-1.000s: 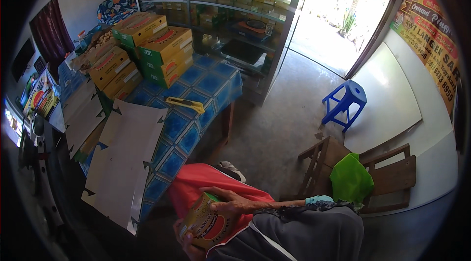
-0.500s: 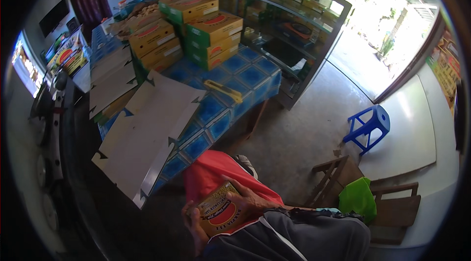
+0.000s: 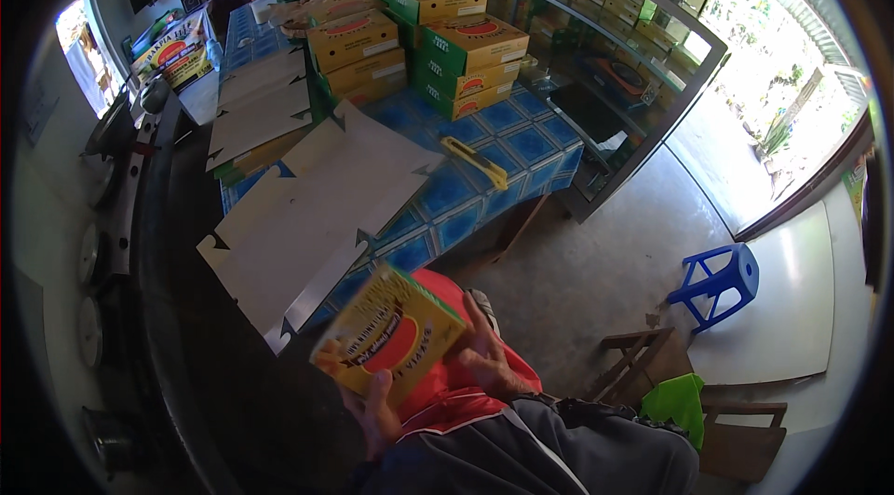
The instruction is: The person folds flat cardboard sheets into boxes for pastries, one by one.
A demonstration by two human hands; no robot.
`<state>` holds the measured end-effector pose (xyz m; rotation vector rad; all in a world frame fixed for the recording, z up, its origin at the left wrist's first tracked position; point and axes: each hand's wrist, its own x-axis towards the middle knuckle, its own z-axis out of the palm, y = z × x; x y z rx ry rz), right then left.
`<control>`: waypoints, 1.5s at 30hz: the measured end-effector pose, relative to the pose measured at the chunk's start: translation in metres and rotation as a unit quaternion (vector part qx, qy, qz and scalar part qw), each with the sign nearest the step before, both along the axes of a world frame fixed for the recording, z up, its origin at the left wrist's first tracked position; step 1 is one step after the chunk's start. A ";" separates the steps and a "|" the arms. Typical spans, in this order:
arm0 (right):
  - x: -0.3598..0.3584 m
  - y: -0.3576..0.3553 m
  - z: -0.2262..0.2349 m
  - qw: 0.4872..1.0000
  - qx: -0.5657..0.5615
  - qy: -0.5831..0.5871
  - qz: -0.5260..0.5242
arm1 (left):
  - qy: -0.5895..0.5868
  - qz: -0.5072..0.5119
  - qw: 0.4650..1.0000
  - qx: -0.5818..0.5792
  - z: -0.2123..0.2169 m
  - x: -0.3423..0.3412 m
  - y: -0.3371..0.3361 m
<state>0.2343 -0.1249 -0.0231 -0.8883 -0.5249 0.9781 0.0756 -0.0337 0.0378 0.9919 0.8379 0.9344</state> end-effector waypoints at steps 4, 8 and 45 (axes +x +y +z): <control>-0.023 0.019 0.047 0.998 -0.007 -0.015 0.066 | -0.001 0.015 1.000 0.018 -0.017 0.021 0.001; -0.014 0.027 0.042 0.992 -0.091 0.062 0.065 | -0.051 -0.039 0.998 0.029 0.003 0.046 0.004; 0.067 -0.030 -0.126 0.966 -0.103 0.232 0.048 | 0.015 -0.045 0.995 0.087 0.243 0.292 0.455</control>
